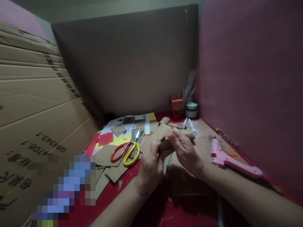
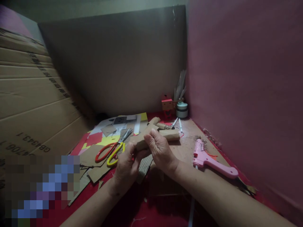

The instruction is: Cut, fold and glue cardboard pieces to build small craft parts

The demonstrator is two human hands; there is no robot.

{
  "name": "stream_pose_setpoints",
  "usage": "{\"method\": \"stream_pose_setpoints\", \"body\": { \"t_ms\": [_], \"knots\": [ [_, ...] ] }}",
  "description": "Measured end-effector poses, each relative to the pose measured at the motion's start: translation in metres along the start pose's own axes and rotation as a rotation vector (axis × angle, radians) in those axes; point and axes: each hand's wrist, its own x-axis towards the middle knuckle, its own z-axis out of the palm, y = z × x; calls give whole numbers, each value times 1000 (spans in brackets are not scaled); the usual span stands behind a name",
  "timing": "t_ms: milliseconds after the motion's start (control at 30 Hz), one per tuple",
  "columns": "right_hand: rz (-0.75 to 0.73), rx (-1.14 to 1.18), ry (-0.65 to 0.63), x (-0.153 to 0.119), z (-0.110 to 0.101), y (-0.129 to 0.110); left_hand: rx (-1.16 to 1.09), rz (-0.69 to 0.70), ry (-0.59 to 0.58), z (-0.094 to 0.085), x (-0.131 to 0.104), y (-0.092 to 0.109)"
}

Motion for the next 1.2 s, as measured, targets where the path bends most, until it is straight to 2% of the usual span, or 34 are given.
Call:
{"method": "stream_pose_setpoints", "body": {
  "t_ms": [133, 233, 333, 400, 467, 533, 567, 600, 667, 700, 767, 833, 900, 1000, 1200],
  "knots": [
    [-4, -36, 63, -2, 0, -3, 122, 111, -61, 5, -2, -1],
    [46, -18, 45, 0, -2, -6, 247, 203, -95, 5, 0, -2],
    [131, 131, 7, 5, -5, -8, 405, 303, -11, -3, 6, -3],
    [281, 287, 35, 9, -7, -7, 510, 374, 58, -10, 10, -3],
    [550, 441, -66, 12, -8, -6, 609, 441, 85, -17, 13, -4],
    [767, 565, -292, 13, -8, -5, 665, 486, 60, -21, 14, -6],
    [808, 614, -372, 12, -8, -4, 659, 496, 44, -21, 14, -6],
    [807, 658, -398, 12, -7, -4, 625, 490, 27, -22, 15, -7],
    [746, 706, -323, 11, -7, -4, 484, 406, 28, -21, 17, -8],
    [721, 708, -270, 11, -7, -4, 375, 311, 52, -20, 19, -7],
    [681, 682, -216, 12, -8, -4, 79, 11, 76, -20, 23, -5],
    [631, 636, -223, 12, -8, -4, -254, -327, -13, -20, 27, -1],
    [600, 578, -294, 11, -9, -5, -514, -533, -153, -21, 29, 3],
    [622, 512, -384, 10, -9, -5, -644, -585, -249, -20, 29, 8],
    [584, 488, -341, 6, -6, 4, -508, -566, -255, -13, 21, 12]
  ]
}}
